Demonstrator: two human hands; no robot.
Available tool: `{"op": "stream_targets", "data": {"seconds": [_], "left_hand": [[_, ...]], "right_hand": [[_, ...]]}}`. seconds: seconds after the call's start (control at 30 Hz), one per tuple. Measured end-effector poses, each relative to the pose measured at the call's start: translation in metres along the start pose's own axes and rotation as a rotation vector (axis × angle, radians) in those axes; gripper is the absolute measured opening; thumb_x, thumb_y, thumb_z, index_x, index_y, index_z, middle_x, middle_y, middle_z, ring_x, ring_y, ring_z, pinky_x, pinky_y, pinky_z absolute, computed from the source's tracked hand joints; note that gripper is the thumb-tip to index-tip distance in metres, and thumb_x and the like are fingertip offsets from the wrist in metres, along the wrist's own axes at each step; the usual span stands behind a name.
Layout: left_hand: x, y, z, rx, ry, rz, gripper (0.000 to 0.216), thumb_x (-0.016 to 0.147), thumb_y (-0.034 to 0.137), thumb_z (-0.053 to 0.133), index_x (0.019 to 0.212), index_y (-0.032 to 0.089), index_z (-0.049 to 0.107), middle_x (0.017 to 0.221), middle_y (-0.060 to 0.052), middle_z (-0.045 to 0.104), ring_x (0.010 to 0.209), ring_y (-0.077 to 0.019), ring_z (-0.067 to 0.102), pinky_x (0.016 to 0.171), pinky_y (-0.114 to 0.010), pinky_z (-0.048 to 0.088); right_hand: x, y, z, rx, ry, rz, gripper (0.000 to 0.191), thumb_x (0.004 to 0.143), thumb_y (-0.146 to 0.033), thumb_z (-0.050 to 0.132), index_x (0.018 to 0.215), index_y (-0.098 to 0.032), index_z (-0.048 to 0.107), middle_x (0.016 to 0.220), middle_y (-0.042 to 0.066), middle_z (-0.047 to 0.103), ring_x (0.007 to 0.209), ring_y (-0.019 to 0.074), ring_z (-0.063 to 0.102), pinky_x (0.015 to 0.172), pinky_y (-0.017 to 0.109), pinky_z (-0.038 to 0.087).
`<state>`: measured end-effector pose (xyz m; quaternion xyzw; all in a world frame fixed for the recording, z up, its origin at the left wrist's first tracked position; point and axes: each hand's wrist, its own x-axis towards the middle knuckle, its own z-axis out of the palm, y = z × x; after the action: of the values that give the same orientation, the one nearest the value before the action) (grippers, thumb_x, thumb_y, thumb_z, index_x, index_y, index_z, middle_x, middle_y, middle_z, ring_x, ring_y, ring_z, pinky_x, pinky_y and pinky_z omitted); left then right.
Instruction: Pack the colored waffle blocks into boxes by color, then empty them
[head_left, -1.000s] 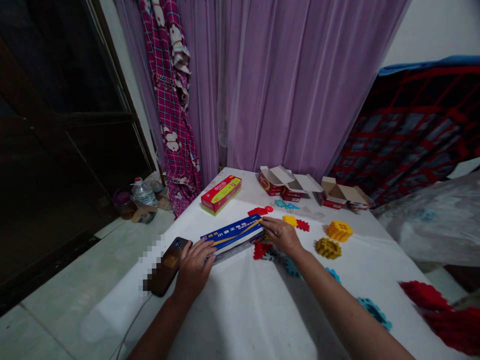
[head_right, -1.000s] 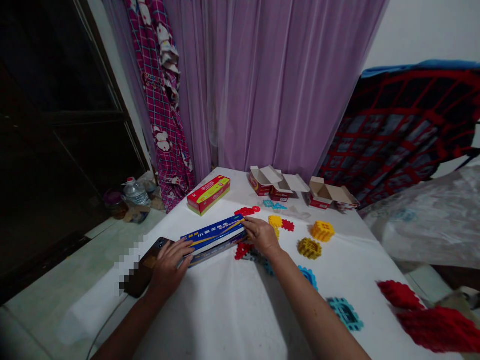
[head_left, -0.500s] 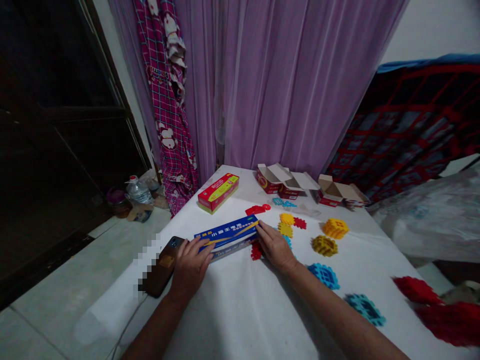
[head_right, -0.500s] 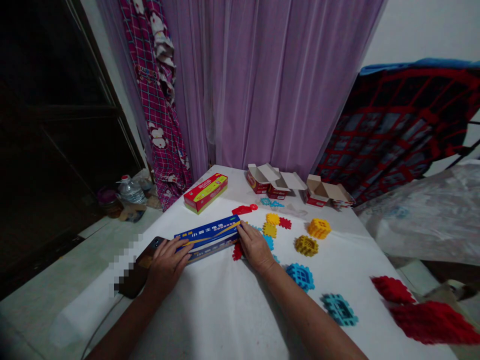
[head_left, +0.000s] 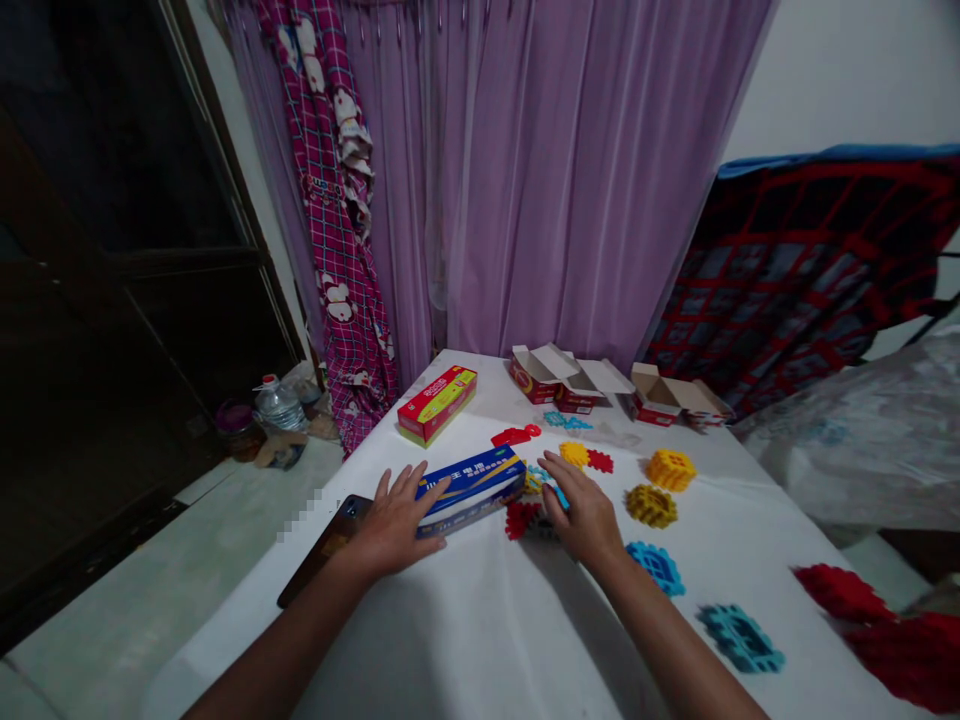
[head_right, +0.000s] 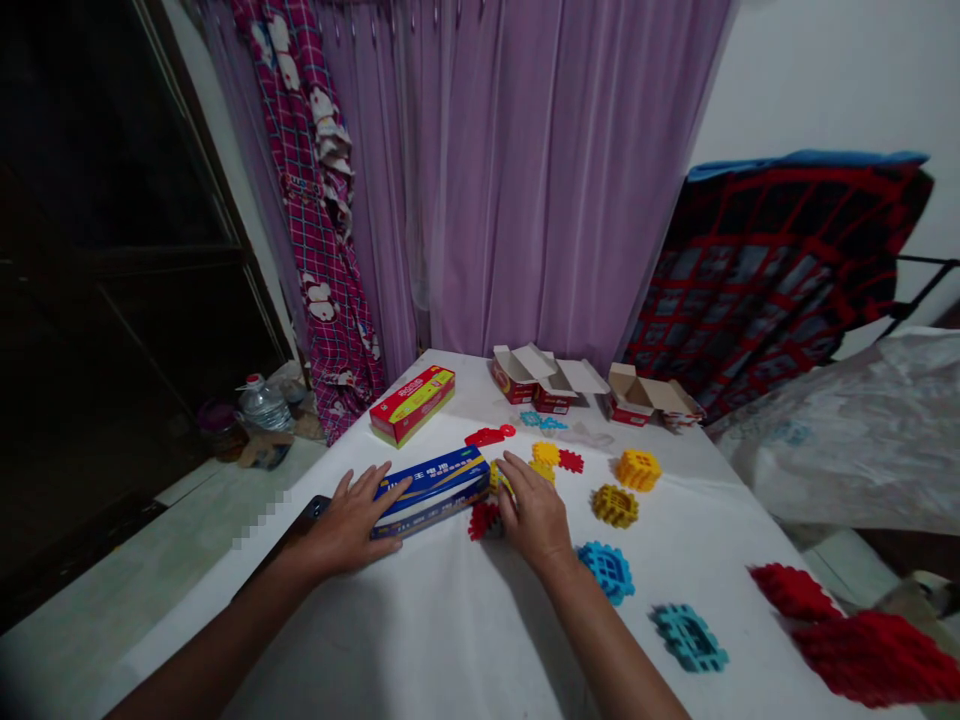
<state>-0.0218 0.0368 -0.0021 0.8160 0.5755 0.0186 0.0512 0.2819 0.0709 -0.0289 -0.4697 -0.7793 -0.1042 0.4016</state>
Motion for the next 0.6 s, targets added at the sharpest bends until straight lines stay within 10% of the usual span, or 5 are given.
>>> {"op": "stream_targets", "data": {"seconds": [0.33,0.6], "left_hand": [[0.015,0.003,-0.003,-0.027,0.162,0.043,0.059,0.085,0.04,0.053,0.142,0.039,0.041,0.121,-0.009,0.058,0.104,-0.0258,0.06,0.09,-0.037,0.048],[0.107,-0.023,-0.079,0.124,0.236,-0.243,0.06,0.089,0.048,0.042,0.147,0.034,0.034,0.124,-0.011,0.054,0.112,-0.0294,0.056,0.093,-0.04,0.045]], "right_hand": [[-0.031,0.029,-0.077,0.062,0.141,0.167,0.029,0.09,-0.029,0.052,0.114,-0.023,0.066,0.122,0.009,0.067,0.107,0.0236,0.066,0.067,0.032,0.063],[-0.038,0.052,-0.12,0.05,0.356,0.383,0.027,0.086,-0.035,0.057,0.105,-0.02,0.07,0.117,0.01,0.069,0.094,0.0219,0.069,0.041,0.019,0.055]]}}
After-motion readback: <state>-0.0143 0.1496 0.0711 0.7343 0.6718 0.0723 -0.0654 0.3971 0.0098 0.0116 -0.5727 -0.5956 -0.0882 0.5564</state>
